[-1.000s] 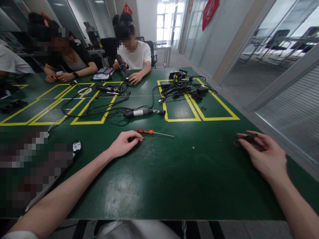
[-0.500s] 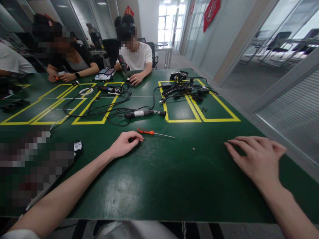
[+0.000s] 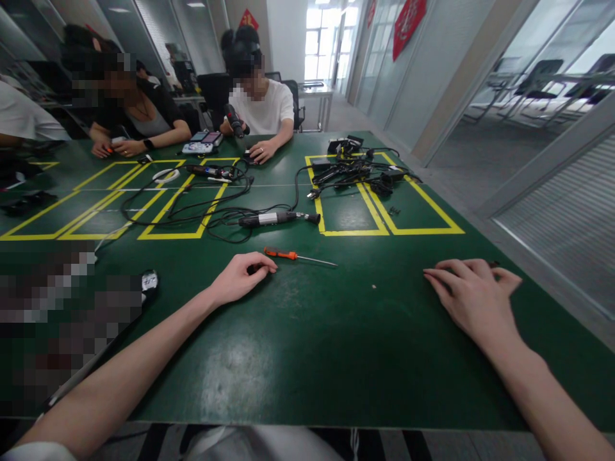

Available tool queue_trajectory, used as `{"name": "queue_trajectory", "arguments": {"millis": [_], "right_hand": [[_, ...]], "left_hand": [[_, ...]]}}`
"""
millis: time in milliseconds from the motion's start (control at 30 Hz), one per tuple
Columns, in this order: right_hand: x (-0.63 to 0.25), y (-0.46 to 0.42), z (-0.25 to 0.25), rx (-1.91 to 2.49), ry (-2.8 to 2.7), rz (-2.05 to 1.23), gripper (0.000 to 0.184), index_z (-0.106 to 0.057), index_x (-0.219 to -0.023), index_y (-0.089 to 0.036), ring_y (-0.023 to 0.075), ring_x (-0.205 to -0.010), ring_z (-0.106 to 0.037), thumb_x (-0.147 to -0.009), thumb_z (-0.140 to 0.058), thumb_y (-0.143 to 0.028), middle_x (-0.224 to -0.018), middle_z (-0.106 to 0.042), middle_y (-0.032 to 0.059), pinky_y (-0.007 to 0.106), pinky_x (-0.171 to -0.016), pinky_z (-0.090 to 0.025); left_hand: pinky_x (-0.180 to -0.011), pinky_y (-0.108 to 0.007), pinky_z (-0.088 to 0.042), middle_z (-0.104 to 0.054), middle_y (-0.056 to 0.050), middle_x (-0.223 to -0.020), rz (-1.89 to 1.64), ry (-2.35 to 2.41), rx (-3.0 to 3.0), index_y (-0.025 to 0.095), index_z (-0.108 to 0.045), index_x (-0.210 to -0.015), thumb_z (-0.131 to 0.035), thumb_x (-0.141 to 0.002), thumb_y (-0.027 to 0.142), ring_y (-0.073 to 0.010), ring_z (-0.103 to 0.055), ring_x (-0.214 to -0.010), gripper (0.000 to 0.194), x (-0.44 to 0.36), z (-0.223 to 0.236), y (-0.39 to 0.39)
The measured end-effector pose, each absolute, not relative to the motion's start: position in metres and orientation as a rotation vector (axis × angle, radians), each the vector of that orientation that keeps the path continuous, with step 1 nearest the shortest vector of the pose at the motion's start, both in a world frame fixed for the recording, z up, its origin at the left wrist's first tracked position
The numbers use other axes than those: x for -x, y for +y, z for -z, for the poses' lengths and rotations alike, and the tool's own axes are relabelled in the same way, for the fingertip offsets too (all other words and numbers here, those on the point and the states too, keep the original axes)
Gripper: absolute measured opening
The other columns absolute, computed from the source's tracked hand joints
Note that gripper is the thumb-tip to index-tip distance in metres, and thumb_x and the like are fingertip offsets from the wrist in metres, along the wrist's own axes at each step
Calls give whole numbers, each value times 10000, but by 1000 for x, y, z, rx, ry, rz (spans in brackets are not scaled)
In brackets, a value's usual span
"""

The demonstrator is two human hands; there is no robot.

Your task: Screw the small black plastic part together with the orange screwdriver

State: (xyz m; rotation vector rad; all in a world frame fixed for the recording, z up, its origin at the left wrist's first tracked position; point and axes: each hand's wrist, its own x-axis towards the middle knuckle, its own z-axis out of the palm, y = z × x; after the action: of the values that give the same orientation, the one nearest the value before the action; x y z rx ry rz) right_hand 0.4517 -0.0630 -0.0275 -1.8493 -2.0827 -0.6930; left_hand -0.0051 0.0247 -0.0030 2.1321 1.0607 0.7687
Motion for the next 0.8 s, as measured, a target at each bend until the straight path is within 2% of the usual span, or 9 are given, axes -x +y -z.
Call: {"name": "queue_trajectory", "arguments": {"millis": [200,333,467,600,800], "right_hand": [[-452,-63,24,1709,-2151,776,502,-784,-848,-184,330,-861,-606,-1003,-349,-381,-914,-766,168,450,-746,-335],[-447,-65,18,1696,-2127,719,411,-747,-850,-196,333,-839,-629,-968,-401,-383,-887,-761,152,443,-710,-365],[-442,-71,12,1629,-1986,585,320,-710,-837,-195,255,-650,-613,-917,-493,-415,-748,-710,100,354,-557,-426],[-442,-79,6,1589,-1796,571,285,-715,-846,-198,228,-571,-624,-897,-558,-430,-685,-680,61,309,-444,-441],[-451,-86,4,1561,-1617,558,257,-756,-831,-218,287,-696,-751,-874,-629,-437,-789,-776,88,331,-481,-509]], "left_hand": [[-738,-247,-524,-780,-23,-858,-777,1050,-2131,170,-780,-931,-565,-887,105,-144,-680,-750,228,5,3,25],[-728,-247,-518,-784,-26,-875,-776,1058,-2134,171,-780,-931,-564,-888,109,-145,-677,-751,229,5,3,25],[-728,-248,-517,-784,-26,-881,-770,1066,-2138,174,-783,-932,-566,-884,110,-146,-678,-749,232,5,4,25],[-740,-251,-523,-780,-25,-868,-780,1056,-2134,174,-782,-934,-563,-883,105,-147,-680,-750,235,5,4,24],[-737,-248,-521,-780,-30,-877,-773,1048,-2130,166,-781,-936,-565,-884,102,-144,-676,-751,232,5,2,24]]}}
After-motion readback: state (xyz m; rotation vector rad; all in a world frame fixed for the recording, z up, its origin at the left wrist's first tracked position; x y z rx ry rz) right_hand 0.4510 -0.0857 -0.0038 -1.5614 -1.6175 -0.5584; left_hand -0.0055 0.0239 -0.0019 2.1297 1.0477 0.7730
